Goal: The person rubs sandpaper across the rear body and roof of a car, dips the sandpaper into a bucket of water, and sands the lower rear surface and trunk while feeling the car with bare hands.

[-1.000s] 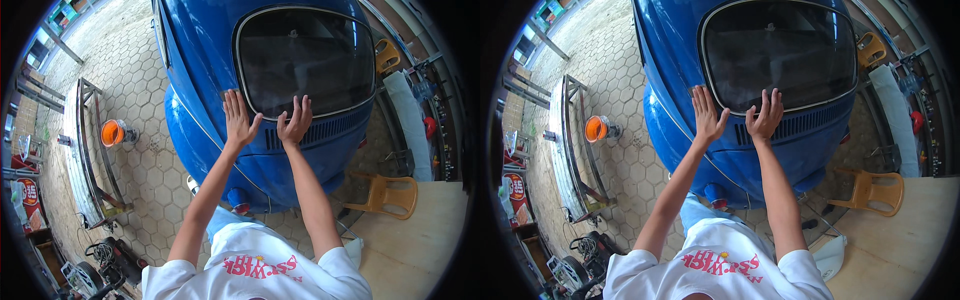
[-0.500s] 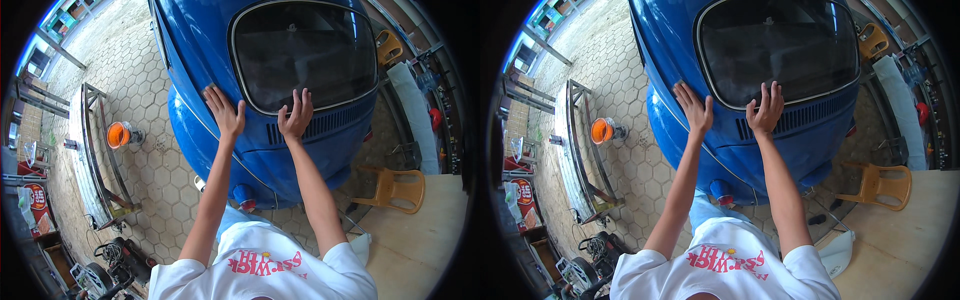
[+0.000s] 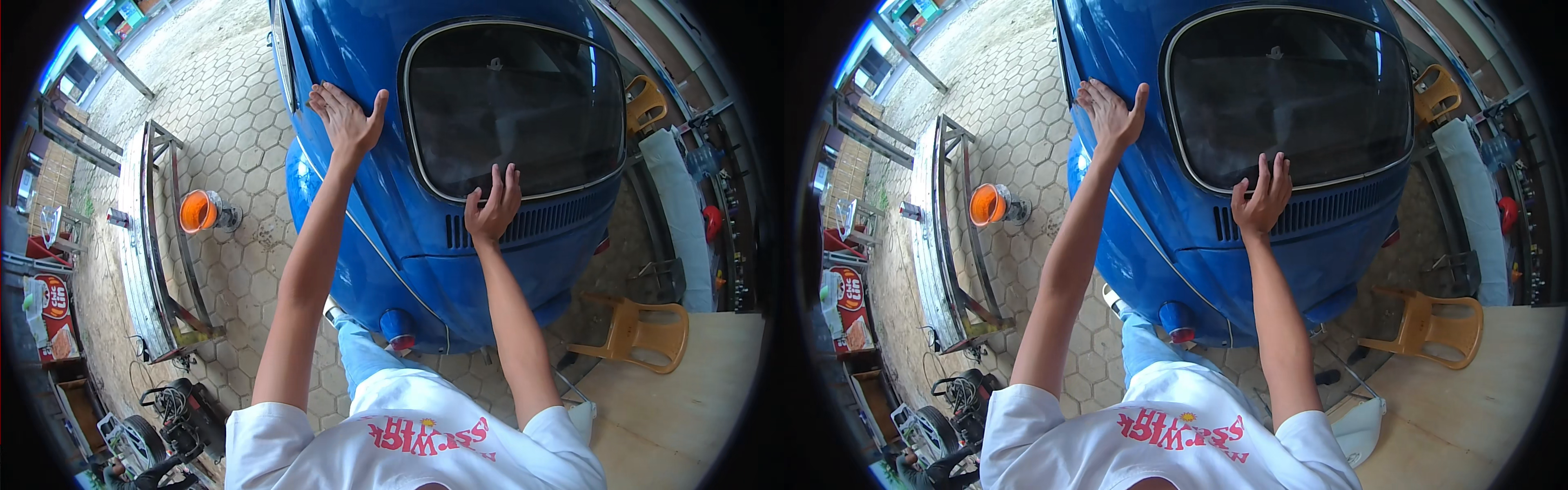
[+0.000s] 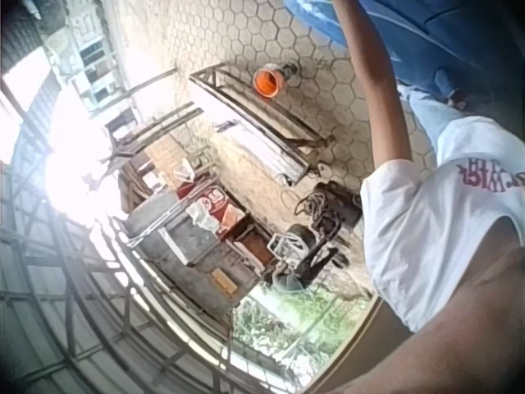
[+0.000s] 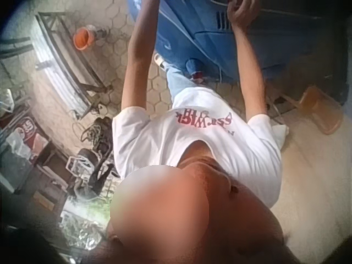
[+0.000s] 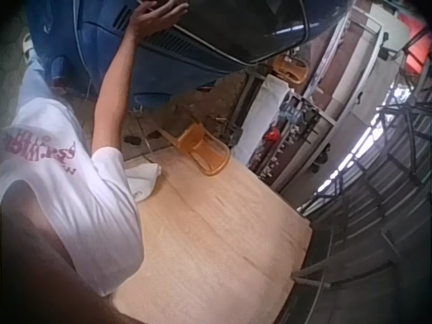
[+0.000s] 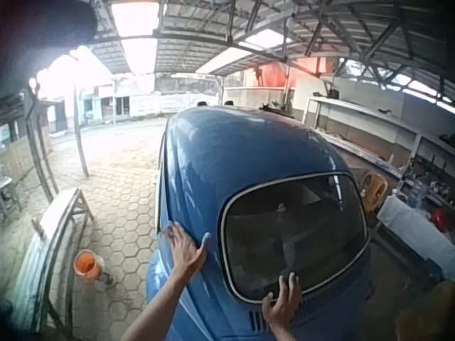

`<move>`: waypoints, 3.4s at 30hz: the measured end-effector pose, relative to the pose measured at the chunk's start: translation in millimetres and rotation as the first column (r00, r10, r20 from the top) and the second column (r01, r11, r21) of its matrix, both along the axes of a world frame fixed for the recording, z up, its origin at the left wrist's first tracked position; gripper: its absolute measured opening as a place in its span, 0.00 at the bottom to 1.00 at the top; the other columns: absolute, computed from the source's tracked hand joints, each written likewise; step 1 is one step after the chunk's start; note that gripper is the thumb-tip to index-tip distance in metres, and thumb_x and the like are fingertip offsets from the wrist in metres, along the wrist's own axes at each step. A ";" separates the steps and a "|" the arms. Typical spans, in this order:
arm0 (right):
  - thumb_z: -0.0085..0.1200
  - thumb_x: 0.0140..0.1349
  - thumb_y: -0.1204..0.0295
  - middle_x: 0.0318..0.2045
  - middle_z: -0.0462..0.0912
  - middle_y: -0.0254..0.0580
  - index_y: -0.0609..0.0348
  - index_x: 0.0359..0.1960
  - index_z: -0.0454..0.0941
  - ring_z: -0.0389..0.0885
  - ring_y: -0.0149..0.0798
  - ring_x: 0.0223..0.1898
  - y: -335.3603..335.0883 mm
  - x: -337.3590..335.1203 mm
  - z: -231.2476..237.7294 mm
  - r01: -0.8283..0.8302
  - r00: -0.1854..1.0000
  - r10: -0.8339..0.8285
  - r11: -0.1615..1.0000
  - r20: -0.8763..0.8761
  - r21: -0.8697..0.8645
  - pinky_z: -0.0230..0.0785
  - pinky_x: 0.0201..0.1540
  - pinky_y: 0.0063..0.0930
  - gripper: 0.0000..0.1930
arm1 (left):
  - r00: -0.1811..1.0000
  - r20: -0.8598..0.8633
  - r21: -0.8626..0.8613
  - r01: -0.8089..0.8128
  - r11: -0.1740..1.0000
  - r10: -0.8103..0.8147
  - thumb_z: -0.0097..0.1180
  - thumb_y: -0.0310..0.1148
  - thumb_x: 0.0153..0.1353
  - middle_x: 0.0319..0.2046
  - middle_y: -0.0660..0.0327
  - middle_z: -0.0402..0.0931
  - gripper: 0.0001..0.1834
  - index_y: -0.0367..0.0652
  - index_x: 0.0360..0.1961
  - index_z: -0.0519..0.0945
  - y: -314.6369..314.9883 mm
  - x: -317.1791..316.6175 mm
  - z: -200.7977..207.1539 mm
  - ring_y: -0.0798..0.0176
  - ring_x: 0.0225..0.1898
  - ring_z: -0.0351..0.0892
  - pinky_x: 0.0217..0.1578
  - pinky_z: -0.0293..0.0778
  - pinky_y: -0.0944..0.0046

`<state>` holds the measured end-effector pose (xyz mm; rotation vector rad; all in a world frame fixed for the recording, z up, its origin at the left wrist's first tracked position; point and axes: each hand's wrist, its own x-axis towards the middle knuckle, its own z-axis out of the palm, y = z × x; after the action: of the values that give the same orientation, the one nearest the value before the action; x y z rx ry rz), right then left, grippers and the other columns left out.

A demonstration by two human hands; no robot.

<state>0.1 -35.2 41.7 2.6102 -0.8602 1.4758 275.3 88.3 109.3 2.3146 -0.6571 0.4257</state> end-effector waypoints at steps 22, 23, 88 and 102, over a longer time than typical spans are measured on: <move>0.51 0.60 0.67 0.71 0.66 0.55 0.58 0.66 0.72 0.63 0.59 0.71 1.0 -2.3 -4.3 0.016 1.000 -0.015 1.000 -0.020 0.012 0.57 0.69 0.53 0.29 | 0.973 0.087 -0.336 0.231 0.913 -0.214 0.44 0.64 0.70 0.77 0.33 0.34 0.55 0.25 0.76 0.43 -8.5 10.4 -12.5 0.36 0.79 0.29 0.76 0.30 0.45; 0.51 0.60 0.67 0.70 0.66 0.55 0.58 0.66 0.72 0.63 0.59 0.71 0.4 -4.0 -4.2 0.011 0.999 -0.011 1.000 -0.031 0.008 0.58 0.69 0.53 0.29 | 0.975 0.089 -0.348 0.222 0.911 -0.204 0.45 0.63 0.70 0.77 0.33 0.34 0.54 0.26 0.76 0.42 -4.5 -14.2 -30.8 0.36 0.79 0.29 0.76 0.30 0.44; 0.51 0.59 0.68 0.69 0.67 0.56 0.58 0.65 0.72 0.65 0.60 0.70 -3.9 -9.7 1.2 0.024 0.999 -0.025 1.000 -0.026 -0.012 0.59 0.68 0.54 0.30 | 0.914 0.203 -0.136 0.382 0.914 -0.352 0.40 0.63 0.71 0.79 0.42 0.39 0.51 0.31 0.77 0.45 -6.7 -67.4 -39.0 0.43 0.80 0.34 0.76 0.33 0.44; 0.51 0.59 0.67 0.69 0.67 0.56 0.58 0.65 0.72 0.65 0.60 0.70 0.0 2.2 -0.7 -0.004 1.000 0.004 1.000 -0.003 -0.013 0.59 0.68 0.54 0.29 | 0.916 0.001 -0.127 0.399 0.908 -0.402 0.42 0.64 0.69 0.78 0.36 0.30 0.55 0.29 0.77 0.37 19.0 -191.7 -127.3 0.37 0.80 0.25 0.75 0.28 0.40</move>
<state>2.4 -35.3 41.0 2.6059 -0.8435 1.4727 83.6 107.4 -18.0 1.9951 -1.0367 0.2361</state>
